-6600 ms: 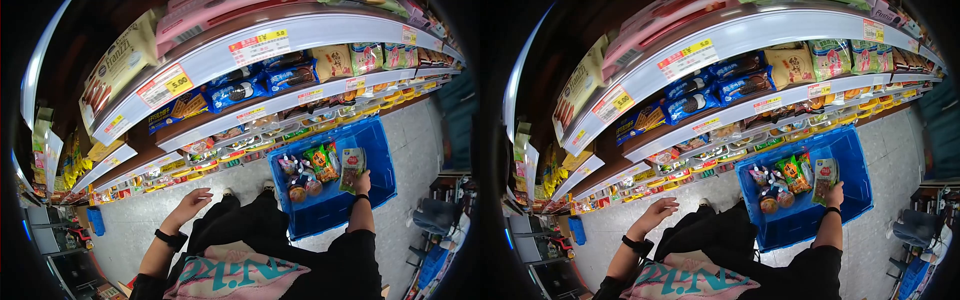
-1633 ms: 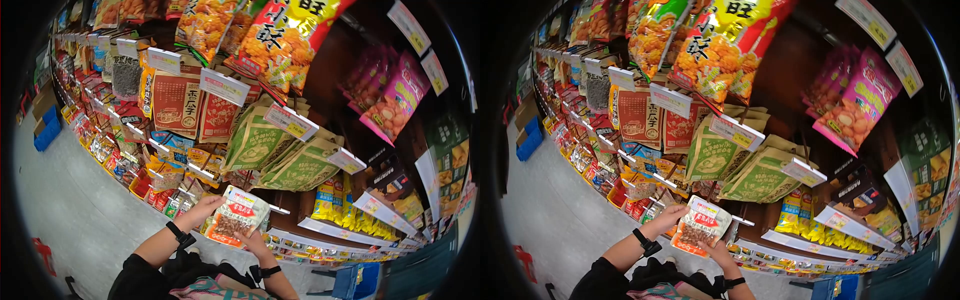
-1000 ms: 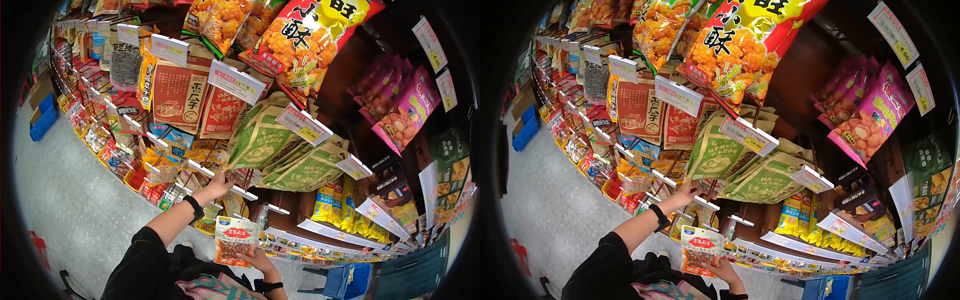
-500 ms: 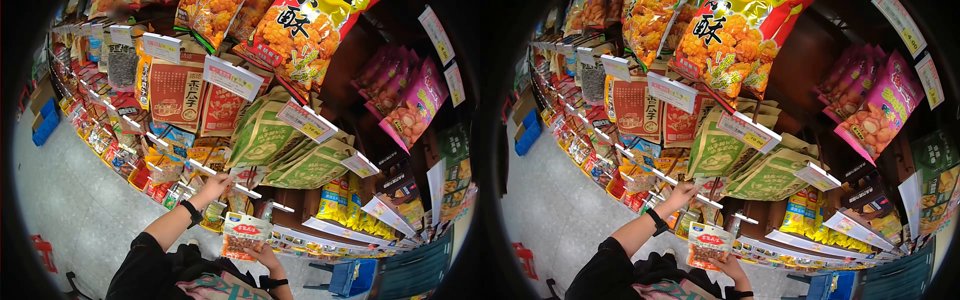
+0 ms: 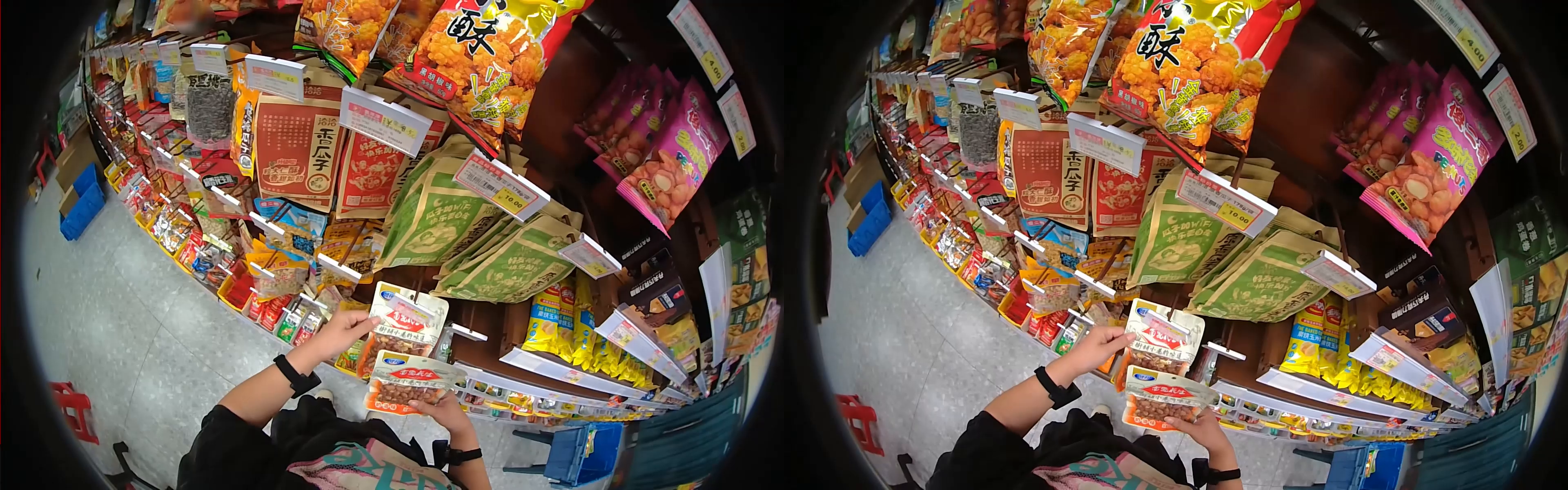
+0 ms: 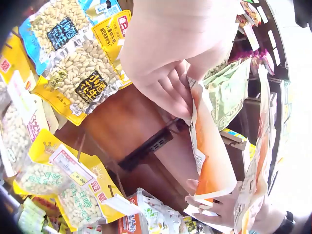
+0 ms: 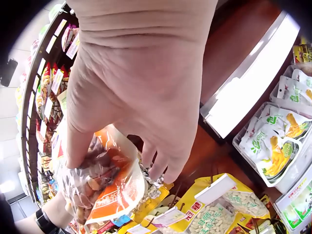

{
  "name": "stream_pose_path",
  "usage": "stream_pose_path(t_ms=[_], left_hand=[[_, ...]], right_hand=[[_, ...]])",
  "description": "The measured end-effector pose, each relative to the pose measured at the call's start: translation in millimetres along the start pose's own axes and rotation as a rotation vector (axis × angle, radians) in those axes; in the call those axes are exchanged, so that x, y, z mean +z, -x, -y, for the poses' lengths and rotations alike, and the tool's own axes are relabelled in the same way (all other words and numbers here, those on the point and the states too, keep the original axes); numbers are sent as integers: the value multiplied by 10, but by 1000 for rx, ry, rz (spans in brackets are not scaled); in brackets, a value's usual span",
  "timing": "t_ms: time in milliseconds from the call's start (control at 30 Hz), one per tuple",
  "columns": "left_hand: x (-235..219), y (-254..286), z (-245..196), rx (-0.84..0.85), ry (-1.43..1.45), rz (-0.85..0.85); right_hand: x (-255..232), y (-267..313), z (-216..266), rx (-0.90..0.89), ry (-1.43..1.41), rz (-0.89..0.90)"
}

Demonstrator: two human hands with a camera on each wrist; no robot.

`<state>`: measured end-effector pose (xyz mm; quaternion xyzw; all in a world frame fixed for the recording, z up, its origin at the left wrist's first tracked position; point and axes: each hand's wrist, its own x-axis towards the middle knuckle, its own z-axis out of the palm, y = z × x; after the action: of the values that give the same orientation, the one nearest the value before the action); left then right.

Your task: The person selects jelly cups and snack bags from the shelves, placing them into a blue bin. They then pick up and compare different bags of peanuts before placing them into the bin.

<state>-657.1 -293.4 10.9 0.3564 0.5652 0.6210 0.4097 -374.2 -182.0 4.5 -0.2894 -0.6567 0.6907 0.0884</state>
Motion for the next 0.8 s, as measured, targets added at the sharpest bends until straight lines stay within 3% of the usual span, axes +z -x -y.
stream_pose_path(t_ms=[267,367,467,600,667,800], left_hand=[[118,305,2,-129,57,152],[64,383,6,-342,282,176],[-65,336,419,-366,117,157],[-84,428,518,-361,81,90],[-57,509,573,-262,43,201],[63,630,689,-245,-40,236]], right_hand=[[221,-66,224,107,21,127],[208,-88,149,145,32,158],[189,-76,113,191,113,182],[167,-34,32,168,211,186],[171,22,0,150,203,165],[149,103,-127,135,208,207]])
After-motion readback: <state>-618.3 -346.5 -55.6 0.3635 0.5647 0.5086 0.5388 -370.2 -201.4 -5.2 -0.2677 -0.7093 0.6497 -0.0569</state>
